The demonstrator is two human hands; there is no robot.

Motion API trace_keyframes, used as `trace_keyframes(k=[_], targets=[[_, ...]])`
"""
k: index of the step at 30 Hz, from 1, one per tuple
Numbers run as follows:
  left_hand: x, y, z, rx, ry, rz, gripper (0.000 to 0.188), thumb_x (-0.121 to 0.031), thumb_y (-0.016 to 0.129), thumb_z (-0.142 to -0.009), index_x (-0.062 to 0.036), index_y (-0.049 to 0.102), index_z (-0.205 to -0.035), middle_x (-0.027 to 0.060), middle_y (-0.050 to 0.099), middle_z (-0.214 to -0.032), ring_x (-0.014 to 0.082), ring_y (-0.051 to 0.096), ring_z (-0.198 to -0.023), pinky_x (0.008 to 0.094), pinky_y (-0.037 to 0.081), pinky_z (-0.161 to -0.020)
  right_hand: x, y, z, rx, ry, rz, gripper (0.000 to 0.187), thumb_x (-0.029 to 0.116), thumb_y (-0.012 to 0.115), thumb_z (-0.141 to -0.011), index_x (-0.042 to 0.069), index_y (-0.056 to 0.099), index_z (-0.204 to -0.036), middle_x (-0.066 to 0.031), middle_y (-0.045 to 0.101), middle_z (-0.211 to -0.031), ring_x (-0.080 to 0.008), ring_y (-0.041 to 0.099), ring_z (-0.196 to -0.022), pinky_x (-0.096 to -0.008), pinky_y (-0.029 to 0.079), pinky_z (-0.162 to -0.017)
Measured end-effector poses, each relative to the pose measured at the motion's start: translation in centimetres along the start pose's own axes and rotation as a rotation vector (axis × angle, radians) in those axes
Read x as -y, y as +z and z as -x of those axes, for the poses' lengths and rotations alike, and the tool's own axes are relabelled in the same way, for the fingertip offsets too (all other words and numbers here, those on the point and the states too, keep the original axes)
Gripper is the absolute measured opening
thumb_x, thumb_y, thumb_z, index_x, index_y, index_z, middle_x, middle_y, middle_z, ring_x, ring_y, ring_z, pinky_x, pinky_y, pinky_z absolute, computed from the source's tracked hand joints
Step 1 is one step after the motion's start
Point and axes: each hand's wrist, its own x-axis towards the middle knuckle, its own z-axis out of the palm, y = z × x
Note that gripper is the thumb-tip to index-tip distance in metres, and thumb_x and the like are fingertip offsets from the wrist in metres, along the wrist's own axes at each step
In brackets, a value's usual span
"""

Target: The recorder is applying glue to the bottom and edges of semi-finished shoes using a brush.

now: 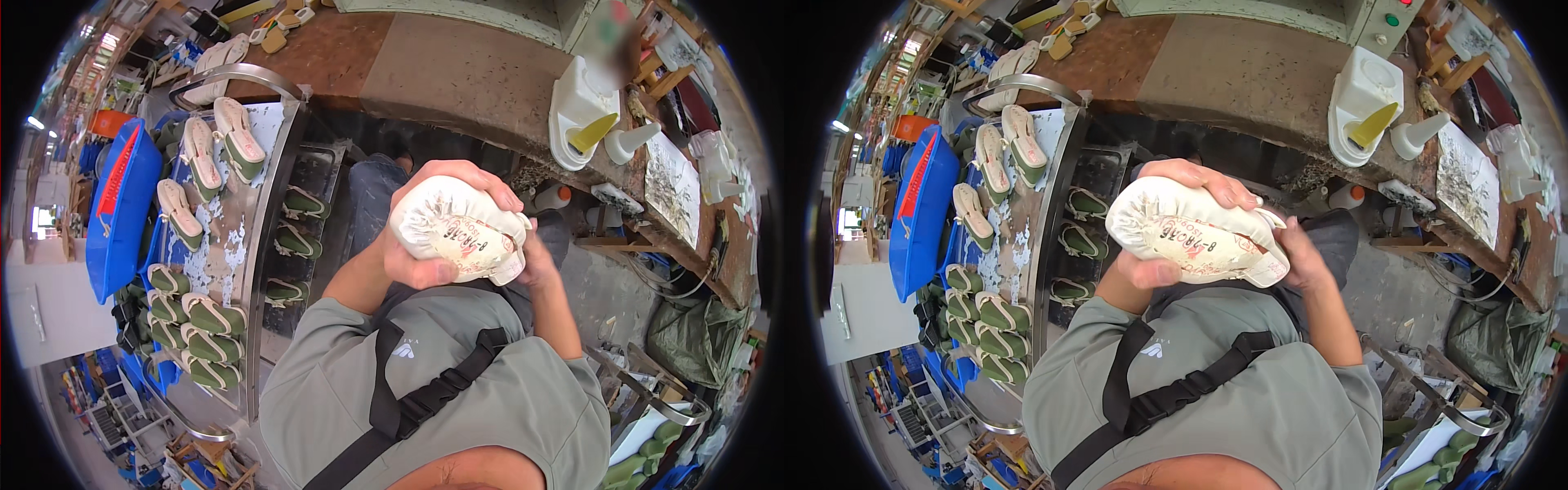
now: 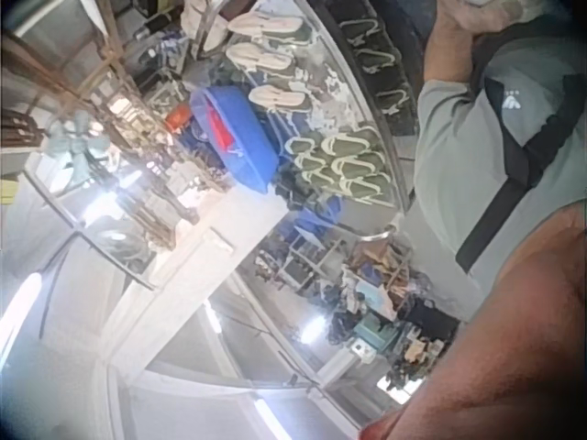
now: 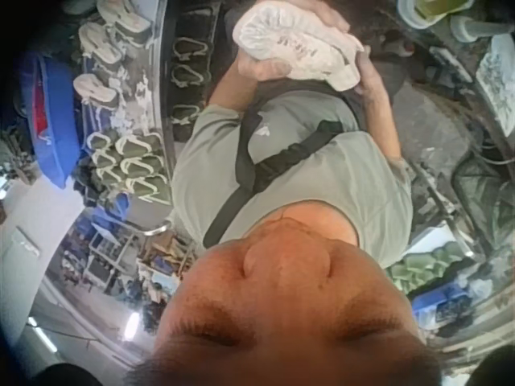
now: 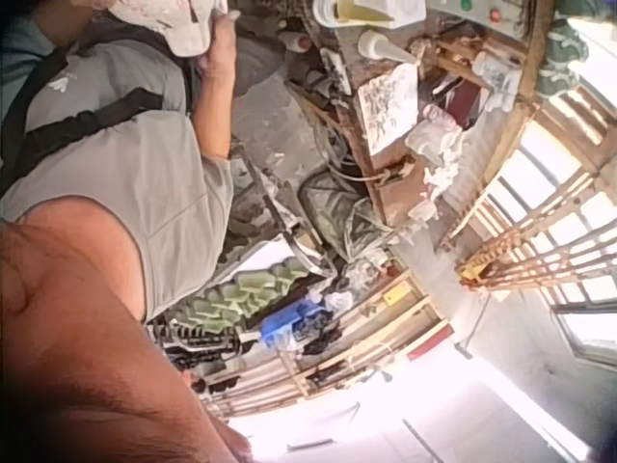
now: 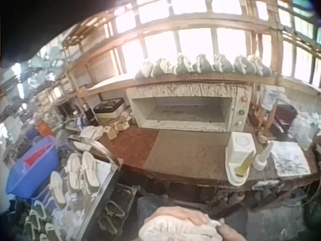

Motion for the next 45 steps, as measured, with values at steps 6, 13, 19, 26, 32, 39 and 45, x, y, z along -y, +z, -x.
trace_keyframes(k=[6, 13, 19, 26, 32, 39, 45], targets=[[-1.5, -1.1, -1.3, -0.14, 0.035, -0.371, 0.062, -0.025, 0.071, -0.075, 0.0079, 0.043, -0.12, 0.0207, 0.057, -0.102, 0.0266, 0.062, -0.093, 0.0368, 0.051, -0.082, -1.9, 1.1, 0.1, -0.055, -0.101, -0.367, 0.074, 0.049, 0.062, -0.081, 0.001, 0.04, -0.132, -0.0158, 0.055, -0.122, -0.0267, 0.06, -0.103, -0.0408, 0.054, -0.08], [-1.0, -0.6, -1.1, -0.161, 0.102, -0.356, 0.037, -0.017, 0.068, -0.083, 0.0011, 0.045, -0.106, 0.0175, 0.056, -0.095, 0.0267, 0.063, -0.087, 0.0379, 0.053, -0.076, 1.1, 1.6, -0.3, -0.249, -0.412, -0.091, 0.07, 0.045, 0.067, -0.08, 0.0, 0.043, -0.127, -0.0169, 0.055, -0.12, -0.0263, 0.056, -0.111, -0.0376, 0.046, -0.095], [-1.0, 0.0, -1.1, -0.033, 0.141, -0.529, 0.036, -0.017, 0.068, -0.08, 0.0013, 0.046, -0.103, 0.0168, 0.053, -0.093, 0.0324, 0.063, -0.08, 0.0445, 0.054, -0.071, -2.3, -0.4, -0.9, -0.138, -0.007, -0.601, 0.09, 0.071, 0.048, -0.079, 0.002, 0.037, -0.136, -0.0221, 0.052, -0.125, -0.0335, 0.053, -0.115, -0.0414, 0.045, -0.097], [-0.2, -0.3, -0.7, 0.115, 0.018, -0.435, 0.05, -0.035, 0.072, -0.077, -0.0013, 0.05, -0.107, 0.0157, 0.055, -0.099, 0.027, 0.059, -0.094, 0.0391, 0.049, -0.082, -4.9, -1.2, -0.8, -0.43, 0.065, -0.77, 0.083, 0.058, 0.061, -0.077, 0.0, 0.04, -0.133, -0.0235, 0.059, -0.111, -0.0376, 0.066, -0.083, -0.0378, 0.056, -0.046], [-0.4, -1.2, -1.4, 0.262, -0.007, -0.37, 0.056, -0.036, 0.073, -0.076, -0.0028, 0.048, -0.114, 0.0154, 0.056, -0.106, 0.0251, 0.056, -0.101, 0.0367, 0.044, -0.088, -2.8, -1.4, 0.5, -0.119, 0.033, -0.642, 0.083, 0.055, 0.065, -0.075, 0.0, 0.04, -0.132, -0.0229, 0.06, -0.109, -0.0351, 0.066, -0.083, -0.0341, 0.055, -0.047], [0.1, -3.0, -2.3, -0.114, -0.029, -0.187, 0.046, -0.039, 0.058, -0.089, 0.0005, 0.045, -0.108, 0.0188, 0.058, -0.098, 0.0318, 0.06, -0.096, 0.0455, 0.048, -0.087, 0.5, -3.5, 2.3, 0.214, -0.097, -0.446, 0.083, 0.05, 0.07, -0.072, 0.0, 0.041, -0.131, -0.0222, 0.061, -0.105, -0.0322, 0.066, -0.082, -0.0299, 0.054, -0.048], [2.1, -4.1, -2.6, -0.427, -0.246, -0.192, 0.052, -0.04, 0.033, -0.099, 0.0004, 0.038, -0.131, 0.0165, 0.049, -0.128, 0.027, 0.051, -0.116, 0.0392, 0.038, -0.1, 2.5, 0.4, 1.1, -0.083, -0.241, -0.213, 0.081, 0.025, 0.078, -0.065, -0.002, 0.04, -0.13, -0.0174, 0.06, -0.107, -0.022, 0.063, -0.07, -0.0299, 0.052, -0.052]])
